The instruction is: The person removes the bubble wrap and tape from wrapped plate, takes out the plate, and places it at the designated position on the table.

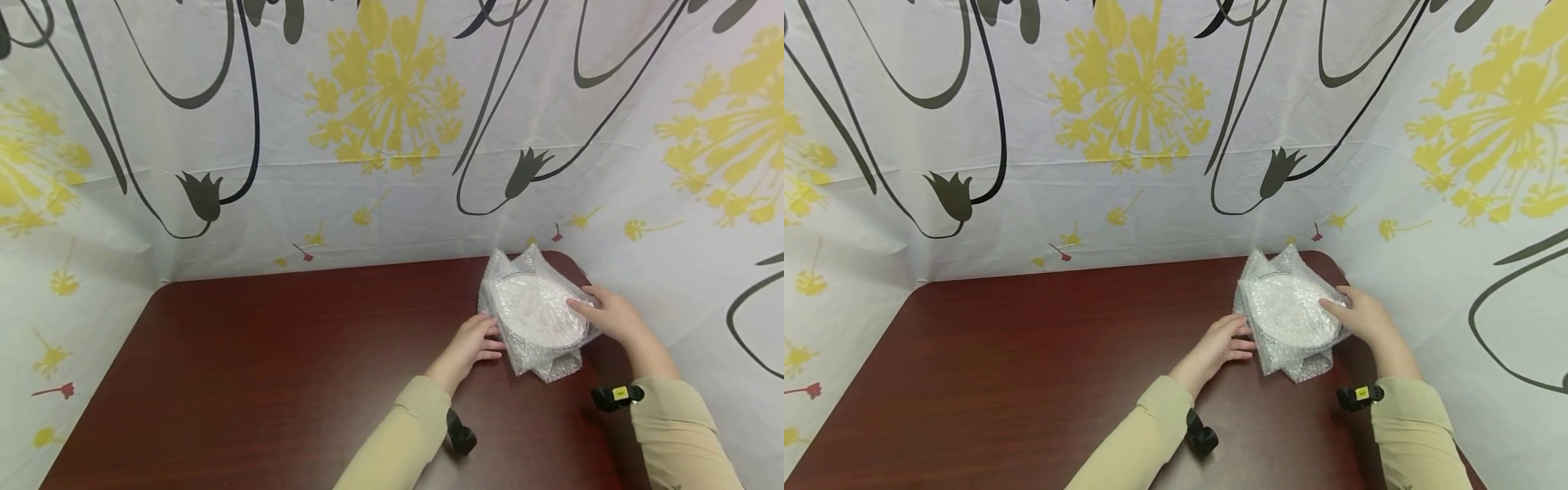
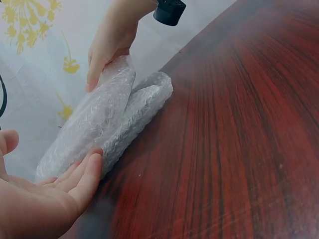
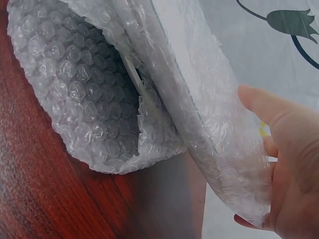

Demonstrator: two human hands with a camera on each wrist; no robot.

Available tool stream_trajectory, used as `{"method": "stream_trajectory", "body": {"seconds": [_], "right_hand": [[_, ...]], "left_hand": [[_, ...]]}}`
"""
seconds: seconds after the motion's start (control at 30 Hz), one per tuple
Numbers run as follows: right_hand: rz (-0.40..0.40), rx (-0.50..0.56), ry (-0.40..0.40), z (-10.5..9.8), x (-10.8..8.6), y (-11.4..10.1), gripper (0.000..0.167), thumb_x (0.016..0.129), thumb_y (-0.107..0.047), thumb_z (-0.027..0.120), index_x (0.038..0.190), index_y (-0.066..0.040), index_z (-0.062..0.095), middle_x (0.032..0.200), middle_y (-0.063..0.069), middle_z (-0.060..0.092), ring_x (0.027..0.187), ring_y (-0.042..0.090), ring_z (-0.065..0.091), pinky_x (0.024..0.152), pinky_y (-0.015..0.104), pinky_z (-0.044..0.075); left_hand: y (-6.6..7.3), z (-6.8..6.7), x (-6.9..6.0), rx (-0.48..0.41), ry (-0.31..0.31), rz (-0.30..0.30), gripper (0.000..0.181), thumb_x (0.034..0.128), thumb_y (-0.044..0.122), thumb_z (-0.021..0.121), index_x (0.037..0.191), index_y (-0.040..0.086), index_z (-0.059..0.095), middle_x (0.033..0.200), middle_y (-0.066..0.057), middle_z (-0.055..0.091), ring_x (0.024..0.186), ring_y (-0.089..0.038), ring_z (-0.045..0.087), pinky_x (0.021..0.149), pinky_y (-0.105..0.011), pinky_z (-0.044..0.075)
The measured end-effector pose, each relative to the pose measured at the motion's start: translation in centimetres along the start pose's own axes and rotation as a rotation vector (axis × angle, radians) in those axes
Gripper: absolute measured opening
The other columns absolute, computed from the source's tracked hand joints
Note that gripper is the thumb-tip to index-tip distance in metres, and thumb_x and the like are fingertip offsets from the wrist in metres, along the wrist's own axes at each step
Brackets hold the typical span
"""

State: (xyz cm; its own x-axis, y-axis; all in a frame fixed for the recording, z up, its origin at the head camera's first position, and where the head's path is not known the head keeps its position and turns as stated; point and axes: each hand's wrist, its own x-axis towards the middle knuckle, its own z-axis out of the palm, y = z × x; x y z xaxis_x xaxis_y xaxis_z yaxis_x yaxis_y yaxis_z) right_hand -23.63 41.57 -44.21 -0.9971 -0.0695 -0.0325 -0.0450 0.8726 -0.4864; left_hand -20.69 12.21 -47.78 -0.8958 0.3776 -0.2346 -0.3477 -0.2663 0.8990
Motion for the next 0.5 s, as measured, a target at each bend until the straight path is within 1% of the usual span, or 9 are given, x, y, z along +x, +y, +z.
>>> {"method": "stream_trajectory", "body": {"seconds": [0.2,0.37,0.5], "right_hand": [[-0.005,-0.016,0.022,0.05,-0.01,-0.14,0.073,0.096,-0.047,0.051,0.135,0.014,0.039,0.128,0.044,0.039,0.116,0.058,0.039,0.093,0.066,0.033],[-0.012,-0.02,0.033,0.02,0.02,-0.26,0.073,0.095,-0.046,0.052,0.133,0.014,0.04,0.125,0.044,0.043,0.114,0.057,0.041,0.092,0.065,0.034],[-0.016,-0.015,0.034,-0.04,-0.03,-0.38,0.073,0.095,-0.046,0.053,0.133,0.015,0.04,0.124,0.044,0.044,0.113,0.057,0.042,0.091,0.065,0.035]], "left_hand": [[0.02,0.29,0.1,0.006,0.002,-0.002,0.051,0.0952,0.024,0.053,0.136,-0.004,0.041,0.111,-0.016,0.059,0.095,-0.038,0.065,0.079,-0.046,0.055],[-0.07,0.41,0.15,0.017,0.017,-0.002,0.048,0.0942,0.022,0.053,0.134,-0.003,0.045,0.108,-0.013,0.059,0.093,-0.037,0.064,0.078,-0.046,0.055],[-0.09,0.48,0.19,0.02,0.016,-0.001,0.045,0.0938,0.022,0.053,0.131,-0.003,0.048,0.106,-0.012,0.059,0.094,-0.037,0.064,0.079,-0.046,0.054]]}}
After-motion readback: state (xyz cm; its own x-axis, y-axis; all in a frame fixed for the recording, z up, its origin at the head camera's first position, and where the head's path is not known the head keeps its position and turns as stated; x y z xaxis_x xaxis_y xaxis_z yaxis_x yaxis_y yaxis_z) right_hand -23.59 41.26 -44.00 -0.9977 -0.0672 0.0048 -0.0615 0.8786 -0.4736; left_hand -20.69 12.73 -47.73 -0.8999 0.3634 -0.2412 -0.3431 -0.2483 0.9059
